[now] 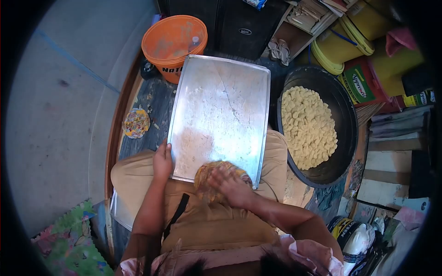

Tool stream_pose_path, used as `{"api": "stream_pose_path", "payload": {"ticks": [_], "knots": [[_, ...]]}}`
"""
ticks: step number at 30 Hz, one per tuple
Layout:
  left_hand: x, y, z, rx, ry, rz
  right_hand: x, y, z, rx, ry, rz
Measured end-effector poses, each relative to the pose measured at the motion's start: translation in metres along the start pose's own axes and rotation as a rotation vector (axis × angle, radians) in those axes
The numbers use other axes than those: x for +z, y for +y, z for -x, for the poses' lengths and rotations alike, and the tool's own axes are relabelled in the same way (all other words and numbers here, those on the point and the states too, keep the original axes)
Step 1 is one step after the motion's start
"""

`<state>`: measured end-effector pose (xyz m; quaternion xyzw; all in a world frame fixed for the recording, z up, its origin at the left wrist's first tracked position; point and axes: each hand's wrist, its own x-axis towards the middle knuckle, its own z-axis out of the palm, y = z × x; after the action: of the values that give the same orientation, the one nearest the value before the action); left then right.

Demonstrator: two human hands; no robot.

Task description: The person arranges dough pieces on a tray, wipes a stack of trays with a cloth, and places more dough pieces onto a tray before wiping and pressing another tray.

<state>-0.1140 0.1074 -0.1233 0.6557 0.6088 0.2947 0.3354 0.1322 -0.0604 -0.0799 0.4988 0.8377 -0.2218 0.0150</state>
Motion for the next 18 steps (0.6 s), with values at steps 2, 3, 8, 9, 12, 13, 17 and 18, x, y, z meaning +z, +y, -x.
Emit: {"api": "stream_pose_path", "payload": {"ticks": [2, 3, 8, 9, 12, 13, 17, 18], "knots": [[-0.005, 0.01, -0.001, -0.018, -0.039, -0.075, -0.016, 0.028, -0.014, -0.089, -0.125, -0.109], [-0.005, 0.011, 0.0, -0.005, -0.029, -0.096, -0.028, 0.058, -0.027, -0.101, 0.161, -0.019], [-0.004, 0.011, -0.001, 0.046, -0.011, -0.207, -0.122, 0.253, -0.144, 0.822, 0.543, 0.204], [-0.003, 0.01, 0.0, 0.048, 0.001, -0.168, -0.13, 0.256, -0.172, 0.834, 0.624, 0.152], [-0.003, 0.004, -0.004, 0.058, 0.022, -0.096, -0.113, 0.208, -0.251, 0.734, 0.53, -0.06], [-0.003, 0.001, -0.003, 0.052, 0.026, -0.095, -0.11, 0.164, -0.255, 0.508, 0.396, 0.1], [-0.006, -0.012, -0.004, -0.094, -0.054, -0.022, -0.029, 0.016, -0.2, 0.019, 0.449, 0.061], [-0.004, -0.008, 0.0, -0.05, -0.025, 0.009, -0.021, -0.01, -0.162, -0.004, 0.371, 0.14]]}}
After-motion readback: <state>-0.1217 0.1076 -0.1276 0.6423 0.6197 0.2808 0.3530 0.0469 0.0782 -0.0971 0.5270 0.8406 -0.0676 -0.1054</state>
